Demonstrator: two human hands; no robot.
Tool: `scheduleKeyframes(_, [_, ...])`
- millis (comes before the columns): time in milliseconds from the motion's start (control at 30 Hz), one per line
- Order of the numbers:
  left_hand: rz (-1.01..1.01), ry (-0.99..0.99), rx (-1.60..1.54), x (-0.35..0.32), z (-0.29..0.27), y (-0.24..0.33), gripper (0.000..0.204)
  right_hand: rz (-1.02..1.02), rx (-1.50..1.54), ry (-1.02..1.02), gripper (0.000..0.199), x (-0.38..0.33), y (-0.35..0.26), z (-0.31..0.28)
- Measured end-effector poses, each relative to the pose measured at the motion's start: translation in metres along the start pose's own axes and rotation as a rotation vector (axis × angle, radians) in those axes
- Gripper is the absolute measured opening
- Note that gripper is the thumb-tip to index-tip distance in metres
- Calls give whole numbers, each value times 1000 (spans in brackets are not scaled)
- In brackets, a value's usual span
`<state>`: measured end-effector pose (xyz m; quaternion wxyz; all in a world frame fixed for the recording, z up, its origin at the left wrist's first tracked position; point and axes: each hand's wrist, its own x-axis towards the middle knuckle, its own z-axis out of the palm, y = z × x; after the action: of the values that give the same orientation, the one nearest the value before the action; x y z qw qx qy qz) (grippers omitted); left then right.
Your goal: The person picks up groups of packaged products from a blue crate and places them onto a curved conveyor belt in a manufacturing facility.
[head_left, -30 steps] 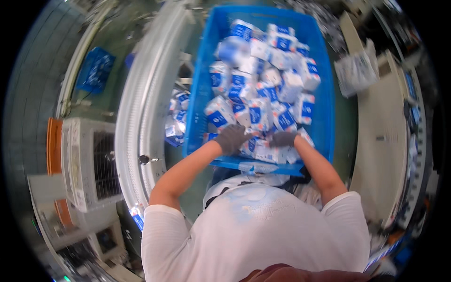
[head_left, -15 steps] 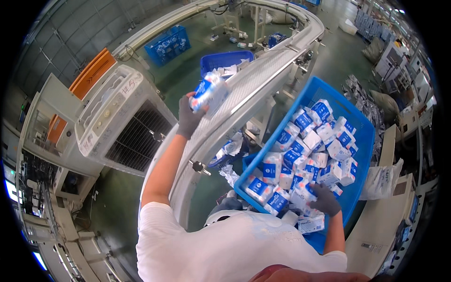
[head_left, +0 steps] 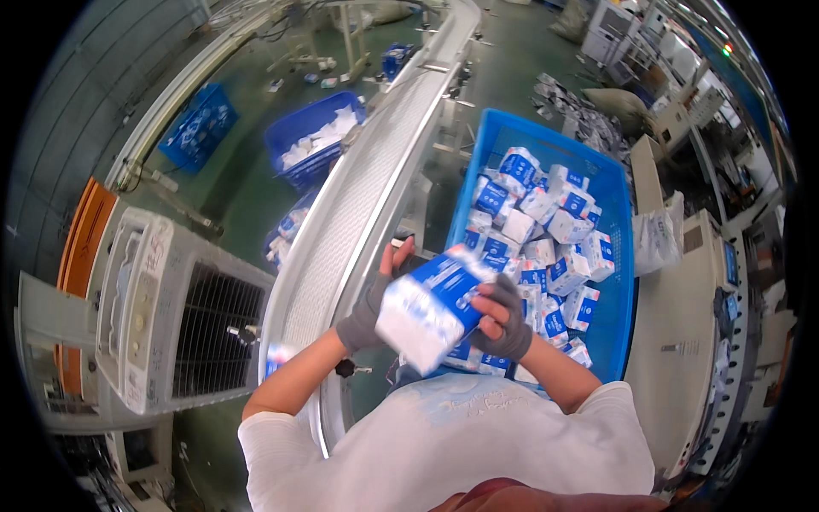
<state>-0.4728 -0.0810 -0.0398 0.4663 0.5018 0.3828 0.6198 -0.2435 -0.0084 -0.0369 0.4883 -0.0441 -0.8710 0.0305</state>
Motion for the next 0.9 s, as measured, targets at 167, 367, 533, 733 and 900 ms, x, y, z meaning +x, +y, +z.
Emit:
scheduleKeyframes(167, [164, -404, 508, 39, -15, 8, 47, 404, 336, -24, 75, -1, 2, 19])
scheduleKeyframes(367, [63, 679, 1215, 45, -112, 5, 75, 1023, -676, 26, 75, -236, 140, -21])
scheduleKeyframes(533, [-670, 242, 1431, -22, -136, 6, 89, 1865, -711, 99, 82, -285, 174, -79])
scheduleKeyframes(733, [-265, 182, 1121, 27, 13, -2, 81, 1269, -731, 318, 77, -249, 155, -75])
scheduleKeyframes(900, [556, -122, 1184, 87, 170, -84, 94, 933, 153, 557, 91, -129, 86, -76])
